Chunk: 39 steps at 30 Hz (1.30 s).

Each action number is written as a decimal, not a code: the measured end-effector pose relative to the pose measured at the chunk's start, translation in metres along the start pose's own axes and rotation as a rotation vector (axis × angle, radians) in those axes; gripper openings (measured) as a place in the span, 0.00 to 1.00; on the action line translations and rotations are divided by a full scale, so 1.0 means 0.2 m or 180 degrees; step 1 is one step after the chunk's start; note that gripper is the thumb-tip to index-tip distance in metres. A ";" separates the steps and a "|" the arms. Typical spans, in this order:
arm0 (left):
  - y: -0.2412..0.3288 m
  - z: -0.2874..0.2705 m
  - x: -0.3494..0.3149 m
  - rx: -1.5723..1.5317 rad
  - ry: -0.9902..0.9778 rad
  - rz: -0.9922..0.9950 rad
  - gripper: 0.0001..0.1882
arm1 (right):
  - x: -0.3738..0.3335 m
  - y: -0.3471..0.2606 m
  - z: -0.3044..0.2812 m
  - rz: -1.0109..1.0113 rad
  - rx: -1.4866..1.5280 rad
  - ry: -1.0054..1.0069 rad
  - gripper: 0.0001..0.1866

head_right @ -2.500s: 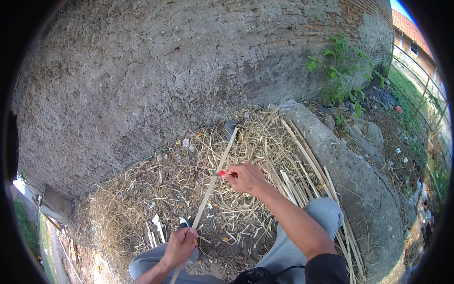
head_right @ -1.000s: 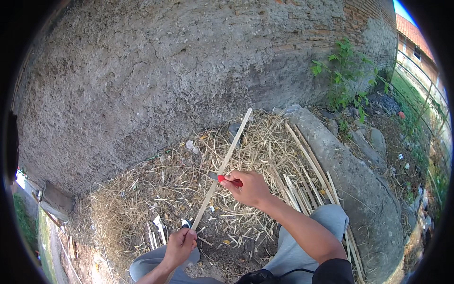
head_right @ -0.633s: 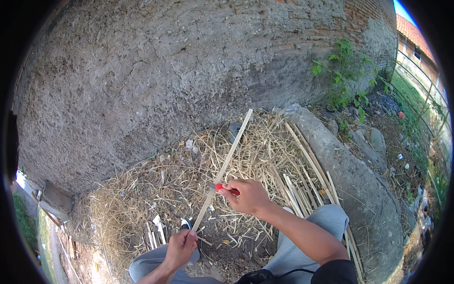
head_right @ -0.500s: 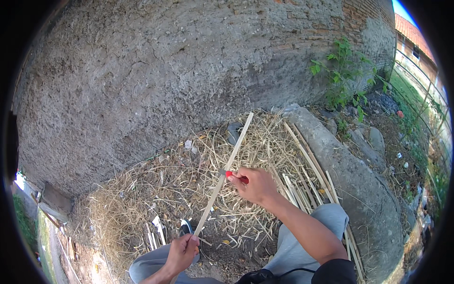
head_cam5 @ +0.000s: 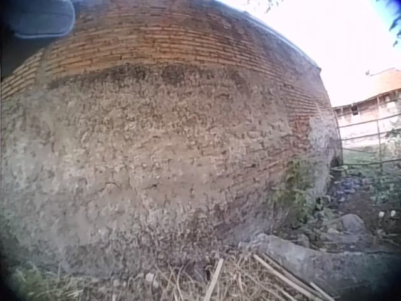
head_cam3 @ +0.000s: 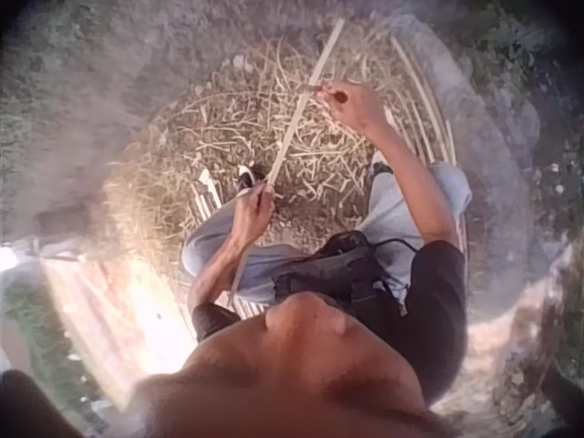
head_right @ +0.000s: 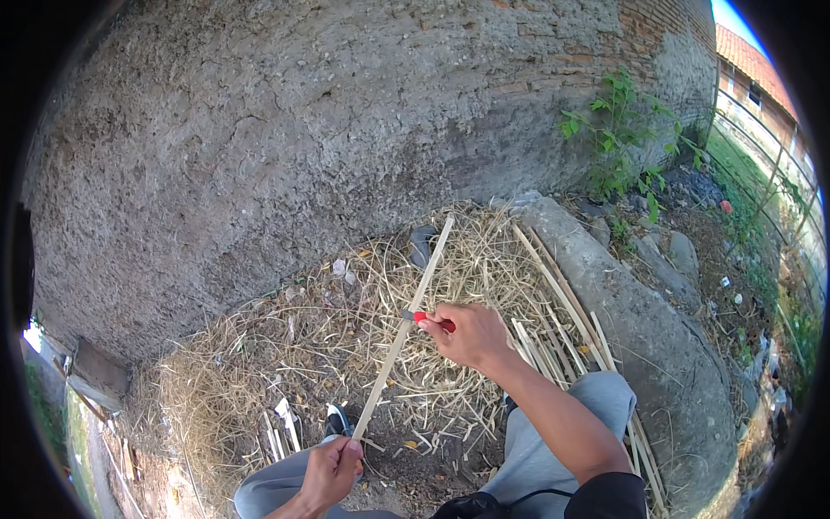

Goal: The person picks up a bamboo strip and scrapes along its surface with a utility knife.

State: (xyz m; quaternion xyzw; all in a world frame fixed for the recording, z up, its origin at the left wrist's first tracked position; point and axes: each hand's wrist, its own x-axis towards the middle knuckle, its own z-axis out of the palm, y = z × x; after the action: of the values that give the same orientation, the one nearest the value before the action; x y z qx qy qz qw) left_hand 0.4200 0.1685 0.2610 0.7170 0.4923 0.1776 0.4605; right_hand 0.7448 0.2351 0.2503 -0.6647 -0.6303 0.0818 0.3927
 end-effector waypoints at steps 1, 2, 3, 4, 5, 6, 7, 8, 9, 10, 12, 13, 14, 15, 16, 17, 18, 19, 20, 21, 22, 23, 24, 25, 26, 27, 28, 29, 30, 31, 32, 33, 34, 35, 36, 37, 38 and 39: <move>0.00 0.00 0.00 -0.0051 -0.0010 -0.0080 0.16 | 0.00 0.01 0.02 0.0008 0.0036 0.0017 0.15; 0.01 -0.01 0.00 -0.0051 -0.0011 -0.0084 0.16 | 0.01 0.02 0.04 0.0016 0.0073 0.0032 0.15; 0.01 -0.01 0.00 -0.0091 -0.0049 -0.0133 0.16 | 0.01 0.04 0.05 0.0026 0.0072 0.0029 0.15; 0.02 -0.01 0.00 -0.0131 -0.0087 -0.0183 0.16 | 0.02 0.05 0.06 0.0058 0.0002 -0.0051 0.15; 0.02 -0.01 0.01 -0.0131 -0.0095 -0.0189 0.16 | 0.02 0.06 0.08 0.0090 -0.0068 -0.0131 0.14; 0.02 -0.02 0.01 -0.0161 -0.0114 -0.0261 0.16 | 0.02 0.07 0.10 0.0096 -0.0070 -0.0132 0.14; 0.02 -0.02 0.01 -0.0190 -0.0132 -0.0333 0.16 | 0.03 0.08 0.12 0.0105 -0.0034 -0.0149 0.14; 0.02 -0.03 0.02 -0.0189 -0.0137 -0.0333 0.16 | 0.03 0.09 0.13 0.0114 0.0002 -0.0163 0.14; 0.01 -0.04 0.02 -0.0209 -0.0146 -0.0456 0.16 | 0.03 0.09 0.14 0.0112 0.0015 -0.0171 0.14; 0.00 -0.04 0.01 -0.0229 -0.0153 -0.0578 0.16 | 0.04 0.09 0.15 0.0162 -0.0122 -0.0295 0.14; -0.04 -0.02 -0.06 -0.0210 -0.0206 -0.0474 0.15 | 0.10 0.21 0.15 0.0741 -0.0370 -0.0282 0.13; -0.06 -0.02 -0.08 -0.0194 -0.0293 -0.0339 0.14 | 0.15 0.35 0.09 0.1289 -0.0491 -0.0124 0.13; -0.09 -0.03 -0.06 -0.0168 -0.0338 -0.0295 0.14 | 0.18 0.47 -0.04 0.1220 -0.0516 0.0120 0.12; -0.06 -0.02 -0.07 0.0033 -0.0179 0.0060 0.15 | 0.22 0.52 -0.13 0.1105 -0.0526 0.0322 0.12; -0.04 -0.02 -0.07 0.0227 -0.0025 0.0419 0.16 | 0.22 0.52 -0.12 0.1100 -0.0530 0.0338 0.12; -0.02 -0.08 -0.06 -0.0182 -0.0116 0.0095 0.17 | 0.22 0.51 -0.12 0.1007 0.0085 0.0794 0.12; 0.01 -0.11 -0.05 -0.0202 -0.0279 -0.0622 0.17 | 0.21 0.50 -0.16 0.0877 0.0689 0.1187 0.12; -0.01 -0.12 -0.07 -0.0128 -0.0182 -0.0442 0.17 | 0.22 0.42 -0.15 0.0759 0.1226 0.1303 0.13; -0.04 -0.12 -0.08 -0.0049 -0.0087 -0.0262 0.17 | 0.20 0.34 -0.15 0.0761 0.1238 0.1261 0.13; -0.06 -0.11 -0.08 -0.0055 -0.0105 -0.0264 0.17 | 0.18 0.27 -0.16 0.0739 0.1341 0.1008 0.14; -0.08 -0.08 -0.06 -0.0152 -0.0039 -0.0054 0.17 | 0.18 0.22 -0.17 0.0708 0.1443 0.0769 0.14; -0.09 -0.07 -0.06 -0.0246 0.0031 0.0156 0.17 | 0.15 0.22 -0.13 0.0625 0.1566 0.0638 0.14; -0.07 -0.06 -0.06 -0.0238 0.0038 0.0160 0.17 | 0.12 0.19 -0.10 0.0618 0.1574 0.0642 0.14; -0.02 -0.07 -0.06 -0.0271 0.0025 0.0068 0.16 | 0.10 0.15 -0.09 0.0554 0.1339 0.0418 0.14; 0.01 -0.06 -0.06 -0.0302 0.0015 -0.0025 0.16 | 0.08 0.12 -0.09 0.0487 0.1106 0.0194 0.14; 0.01 -0.05 -0.06 -0.0295 0.0010 -0.0003 0.16 | 0.07 0.08 -0.10 0.0482 0.1101 0.0217 0.14; 0.00 -0.04 -0.06 -0.0395 0.0024 -0.0078 0.16 | 0.05 0.05 -0.11 0.0447 0.0897 0.0056 0.14; 0.01 -0.03 -0.06 -0.0496 0.0039 -0.0155 0.17 | 0.04 0.03 -0.11 0.0412 0.0692 -0.0107 0.14; 0.03 -0.03 -0.06 -0.0491 0.0028 -0.0145 0.17 | 0.03 0.03 -0.10 0.0418 0.0689 -0.0093 0.14; 0.08 -0.03 -0.08 -0.0455 0.0023 -0.0157 0.17 | 0.02 0.03 -0.09 0.0211 0.0574 0.0015 0.14; 0.10 -0.03 -0.08 -0.0421 0.0016 -0.0170 0.18 | 0.01 0.04 -0.09 0.0006 0.0456 0.0122 0.14; 0.10 -0.02 -0.09 -0.0416 0.0015 -0.0172 0.18 | 0.00 0.04 -0.09 -0.0069 0.0480 0.0214 0.15; 0.08 -0.02 -0.11 -0.0253 0.0076 -0.0065 0.18 | 0.00 0.04 -0.09 -0.0066 0.0483 0.0216 0.15; 0.07 -0.02 -0.12 -0.0091 0.0135 0.0042 0.19 | 0.00 0.05 -0.10 0.0072 0.0451 0.0160 0.16; 0.08 -0.02 -0.14 -0.0090 0.0134 0.0042 0.19 | 0.01 0.06 -0.11 0.0207 0.0417 0.0104 0.16; 0.09 -0.02 -0.16 0.0052 0.0121 0.0021 0.19 | 0.01 0.06 -0.13 0.0207 0.0417 0.0104 0.16; 0.10 -0.03 -0.17 0.0194 0.0109 0.0000 0.19 | 0.00 0.07 -0.14 0.0200 0.0389 0.0068 0.16; 0.08 -0.03 -0.18 0.0197 0.0122 -0.0003 0.19 | 0.01 0.07 -0.15 0.0182 0.0368 0.0029 0.16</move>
State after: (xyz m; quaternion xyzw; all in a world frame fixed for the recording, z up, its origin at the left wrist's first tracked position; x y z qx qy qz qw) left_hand 0.4085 0.1382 0.2845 0.7272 0.5065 0.1758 0.4286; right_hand 0.7748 0.2249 0.2627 -0.6590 -0.6034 0.1261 0.4309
